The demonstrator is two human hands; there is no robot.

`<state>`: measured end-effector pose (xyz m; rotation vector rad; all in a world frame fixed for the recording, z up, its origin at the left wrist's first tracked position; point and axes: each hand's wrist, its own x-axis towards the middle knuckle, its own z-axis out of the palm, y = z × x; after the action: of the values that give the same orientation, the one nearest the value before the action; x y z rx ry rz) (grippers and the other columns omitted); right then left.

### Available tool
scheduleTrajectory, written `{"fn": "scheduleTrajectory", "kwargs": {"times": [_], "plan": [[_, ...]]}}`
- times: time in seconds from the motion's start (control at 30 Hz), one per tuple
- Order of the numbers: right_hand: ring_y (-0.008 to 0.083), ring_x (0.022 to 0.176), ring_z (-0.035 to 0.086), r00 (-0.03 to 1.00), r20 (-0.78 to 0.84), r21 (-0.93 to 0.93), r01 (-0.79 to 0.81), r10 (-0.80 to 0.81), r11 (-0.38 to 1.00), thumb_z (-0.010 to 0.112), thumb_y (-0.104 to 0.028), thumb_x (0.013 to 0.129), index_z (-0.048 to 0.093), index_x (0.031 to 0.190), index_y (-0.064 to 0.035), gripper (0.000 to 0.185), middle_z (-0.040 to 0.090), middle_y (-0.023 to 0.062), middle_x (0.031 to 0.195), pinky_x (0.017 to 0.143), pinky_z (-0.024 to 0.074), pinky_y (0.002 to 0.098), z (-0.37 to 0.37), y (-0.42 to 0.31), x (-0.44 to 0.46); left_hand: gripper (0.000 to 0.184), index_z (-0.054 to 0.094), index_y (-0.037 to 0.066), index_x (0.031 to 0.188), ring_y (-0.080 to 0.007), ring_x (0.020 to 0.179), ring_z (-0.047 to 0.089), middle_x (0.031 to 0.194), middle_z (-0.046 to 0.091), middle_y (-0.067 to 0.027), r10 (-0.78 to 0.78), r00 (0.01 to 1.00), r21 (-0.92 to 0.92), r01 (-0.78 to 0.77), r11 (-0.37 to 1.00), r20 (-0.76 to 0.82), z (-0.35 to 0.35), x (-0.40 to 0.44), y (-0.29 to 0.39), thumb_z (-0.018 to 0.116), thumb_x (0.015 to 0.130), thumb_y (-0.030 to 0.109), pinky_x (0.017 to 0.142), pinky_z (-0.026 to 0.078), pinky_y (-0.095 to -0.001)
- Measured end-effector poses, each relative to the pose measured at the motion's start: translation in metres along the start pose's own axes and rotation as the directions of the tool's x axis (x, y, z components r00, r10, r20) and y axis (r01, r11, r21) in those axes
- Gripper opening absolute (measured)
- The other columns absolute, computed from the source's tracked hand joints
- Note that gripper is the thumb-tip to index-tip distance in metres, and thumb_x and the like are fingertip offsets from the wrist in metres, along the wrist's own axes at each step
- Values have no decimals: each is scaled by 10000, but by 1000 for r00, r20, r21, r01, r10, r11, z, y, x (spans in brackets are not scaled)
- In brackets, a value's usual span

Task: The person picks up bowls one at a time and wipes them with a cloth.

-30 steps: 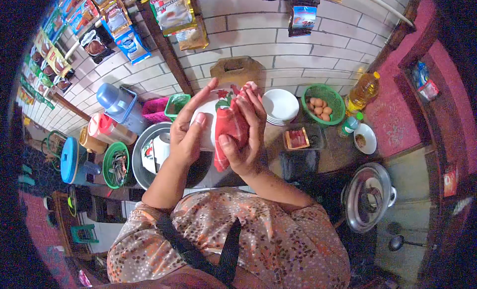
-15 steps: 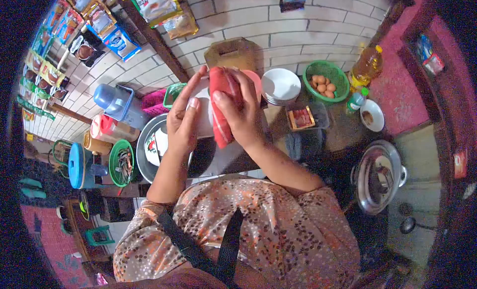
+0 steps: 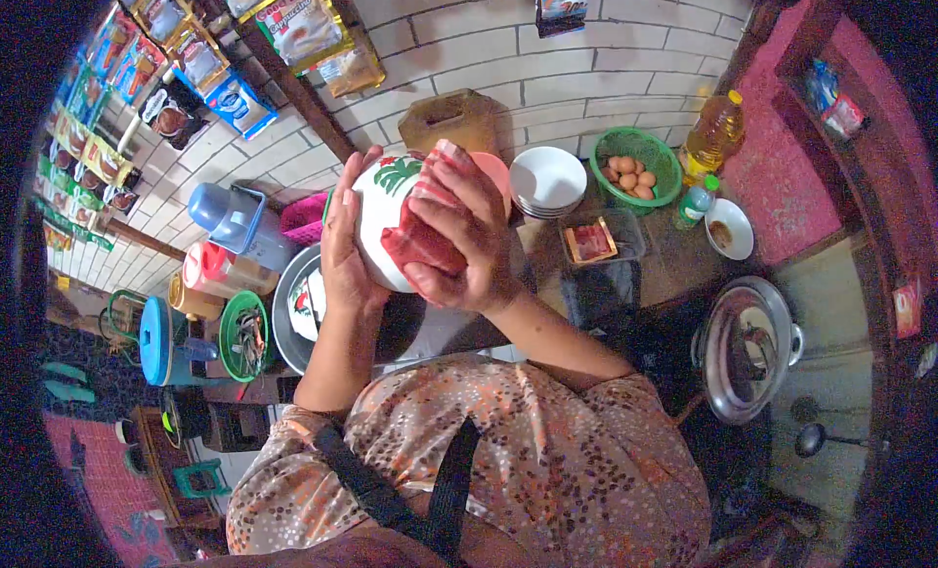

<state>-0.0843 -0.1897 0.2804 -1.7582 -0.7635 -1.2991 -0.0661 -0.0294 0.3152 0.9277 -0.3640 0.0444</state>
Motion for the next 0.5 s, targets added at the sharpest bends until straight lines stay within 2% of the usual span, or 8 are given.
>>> {"fn": "scheduleTrajectory", "kwargs": {"times": [0.07, 0.13, 0.2, 0.23, 0.33, 0.4, 0.47, 0.5], "plan": [[469, 1437, 452, 996, 31, 124, -84, 81, 989, 684, -478, 912, 640, 1334, -62, 595, 516, 208, 1506, 1205, 334, 584, -8, 3, 0, 620, 413, -11, 1557, -282, 1365, 554, 1557, 495, -140, -57, 998, -70, 59, 996, 25, 3, -1, 7, 595, 1056, 305, 1162, 444, -423], [454, 1456, 438, 998, 8, 227, -62, 62, 972, 653, -496, 939, 635, 1337, -41, 605, 508, 218, 1516, 1211, 327, 571, -8, 11, 1, 646, 413, -2, 1558, -298, 1377, 546, 1570, 485, -140, -76, 997, -108, 79, 991, 28, 3, -3, 8, 614, 1046, 336, 1167, 442, -432], [428, 1464, 437, 967, 22, 411, -241, 255, 879, 649, -510, 937, 634, 1348, -36, 628, 514, 226, 1510, 1217, 319, 557, -11, 11, 2, 639, 415, 0, 1555, -313, 1399, 528, 1598, 455, -154, -105, 993, -177, 113, 978, 50, 6, -6, 12, 618, 1042, 322, 1177, 434, -448], [408, 1470, 436, 969, 24, 473, -228, 246, 851, 646, -504, 932, 631, 1365, -35, 639, 511, 234, 1518, 1219, 316, 539, -10, 15, 5, 639, 415, 0, 1555, -313, 1399, 528, 1598, 455, -154, -102, 994, -180, 107, 978, 39, 4, -6, 13, 618, 1042, 322, 1177, 434, -448], [409, 1471, 436, 965, 134, 430, -262, 226, 864, 652, -483, 920, 625, 1382, -34, 645, 503, 245, 1527, 1219, 319, 521, -22, 20, 9, 614, 426, -7, 1546, -318, 1419, 511, 1619, 429, -176, -92, 984, -185, 120, 975, 154, -2, -7, 19, 614, 1042, 290, 1181, 428, -459], [401, 1450, 461, 970, 167, 448, -235, 178, 863, 664, -465, 905, 623, 1388, -34, 649, 498, 250, 1534, 1217, 325, 497, -25, 21, 14, 584, 448, -17, 1533, -315, 1432, 500, 1616, 431, -200, -107, 960, -87, 133, 987, 258, -6, -10, 24, 600, 1045, 266, 1184, 421, -460], [395, 1413, 497, 948, 235, 481, -305, 214, 822, 684, -469, 891, 625, 1384, -35, 659, 509, 249, 1522, 1217, 324, 486, -30, 14, 21, 539, 476, -29, 1517, -299, 1414, 523, 1573, 492, -203, -87, 962, -116, 121, 986, 260, -9, -14, 24, 593, 1041, 195, 1178, 425, -442], [347, 1371, 538, 929, 276, 507, -360, 248, 783, 750, -415, 865, 628, 1380, -42, 648, 535, 225, 1494, 1188, 368, 458, -36, 9, 23, 564, 494, -25, 1506, -312, 1389, 549, 1542, 522, -216, -109, 969, 4, 111, 994, 222, -9, -16, 27, 635, 1014, 211, 1168, 439, -439]]}}
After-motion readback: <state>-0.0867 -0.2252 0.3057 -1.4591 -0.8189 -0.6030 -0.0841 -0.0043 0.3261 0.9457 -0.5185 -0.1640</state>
